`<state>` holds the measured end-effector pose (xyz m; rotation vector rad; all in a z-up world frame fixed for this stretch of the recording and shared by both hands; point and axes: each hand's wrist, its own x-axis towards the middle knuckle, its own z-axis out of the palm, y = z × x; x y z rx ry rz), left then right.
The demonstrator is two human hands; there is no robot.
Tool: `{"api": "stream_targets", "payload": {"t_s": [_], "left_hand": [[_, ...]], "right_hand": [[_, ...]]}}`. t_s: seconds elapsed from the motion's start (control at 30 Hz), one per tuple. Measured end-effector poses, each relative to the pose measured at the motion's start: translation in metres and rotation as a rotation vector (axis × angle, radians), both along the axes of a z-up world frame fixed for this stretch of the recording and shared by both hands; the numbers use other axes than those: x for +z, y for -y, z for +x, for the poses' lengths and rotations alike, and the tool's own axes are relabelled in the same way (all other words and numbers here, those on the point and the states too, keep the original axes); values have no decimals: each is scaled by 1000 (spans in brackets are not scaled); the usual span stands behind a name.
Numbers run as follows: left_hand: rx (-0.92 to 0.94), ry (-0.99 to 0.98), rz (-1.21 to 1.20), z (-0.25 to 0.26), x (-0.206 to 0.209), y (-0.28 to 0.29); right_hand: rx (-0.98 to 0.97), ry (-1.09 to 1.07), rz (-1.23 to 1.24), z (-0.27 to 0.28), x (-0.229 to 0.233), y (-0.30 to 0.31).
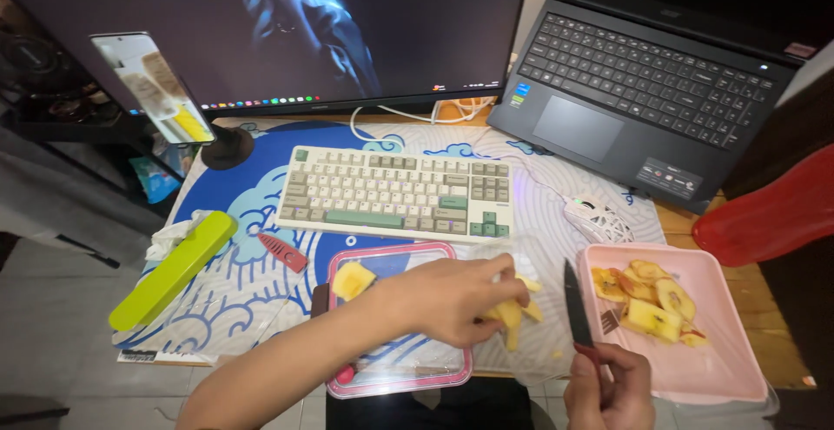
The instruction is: Slicing an apple into thin pieces on a cutting board at a desk.
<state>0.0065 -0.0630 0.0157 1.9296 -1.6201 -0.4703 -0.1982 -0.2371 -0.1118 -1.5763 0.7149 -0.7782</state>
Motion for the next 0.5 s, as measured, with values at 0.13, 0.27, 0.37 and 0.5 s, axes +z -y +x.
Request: {"api": "stream_targets", "payload": {"t_s": [0.13,0.27,0.37,0.5], "left_hand": [[-84,86,-44,2,-19,27],[-81,193,25,0,-26,37],[-68,232,6,1,-22,32],[13,256,-56,5,4,6]], "right_hand": [[-28,-79,-6,5,9,-5],[14,-104,-36,6,23,-9],[25,-112,-40,7,27,-12],[39,-114,-28,8,21,-15]]}}
